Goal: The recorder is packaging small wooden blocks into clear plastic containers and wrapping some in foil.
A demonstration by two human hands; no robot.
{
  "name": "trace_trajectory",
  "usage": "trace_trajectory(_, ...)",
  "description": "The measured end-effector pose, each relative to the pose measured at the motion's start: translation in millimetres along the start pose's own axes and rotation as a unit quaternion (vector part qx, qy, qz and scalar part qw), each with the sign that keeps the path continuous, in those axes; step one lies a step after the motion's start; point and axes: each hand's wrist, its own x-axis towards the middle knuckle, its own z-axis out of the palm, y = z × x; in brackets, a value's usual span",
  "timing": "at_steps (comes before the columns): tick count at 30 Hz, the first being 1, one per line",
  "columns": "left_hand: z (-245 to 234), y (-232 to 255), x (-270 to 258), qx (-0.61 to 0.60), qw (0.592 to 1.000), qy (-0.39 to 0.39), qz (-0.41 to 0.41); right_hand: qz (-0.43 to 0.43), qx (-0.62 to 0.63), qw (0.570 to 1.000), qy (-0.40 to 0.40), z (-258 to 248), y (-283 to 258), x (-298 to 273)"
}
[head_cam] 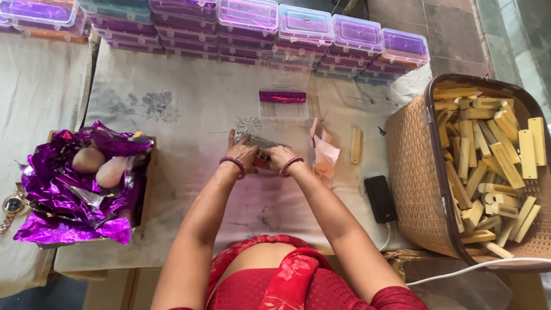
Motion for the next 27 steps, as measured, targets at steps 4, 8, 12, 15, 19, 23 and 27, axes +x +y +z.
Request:
trace_trajectory(4,-8.0,3.6,-3.3,0.028,0.999,-0.017,-0.002,0.011,-0.004,1.000,0.005,15.4,15.5,7.4)
trace_trajectory(8,-14.2,6.8,-9.8,0.043,0.999,-0.012,-0.001,0.054,-0.001,0.997,-0.052,36.0,34.4,21.8)
trace_trajectory(12,13.0,1.7,-3.0,-0.002,0.999,0.054,-0.009,0.034,0.000,0.999,-0.022,23.3,21.2,8.9)
trace_trajectory(15,43.1,-8.0,0.7,-0.005,0.997,0.080,-0.005,0.039,0.024,0.999,-0.026,12.1,12.3,-0.7)
trace_trajectory(19,43.8,-9.5,-6.5,-0.061,0.991,0.112,-0.024,0.037,0.089,0.993,0.060,26.6,31.7,8.4)
trace_trajectory(23,26.8,-1.1,-12.6,-0.076,0.991,0.085,-0.068,0.020,0.023,0.966,0.258,49.8,49.6,27.5)
trace_trajectory(27,30.1,-2.3,-8.9,-0.054,0.987,0.140,-0.054,0.086,0.027,0.973,0.214,31.9,37.4,26.4)
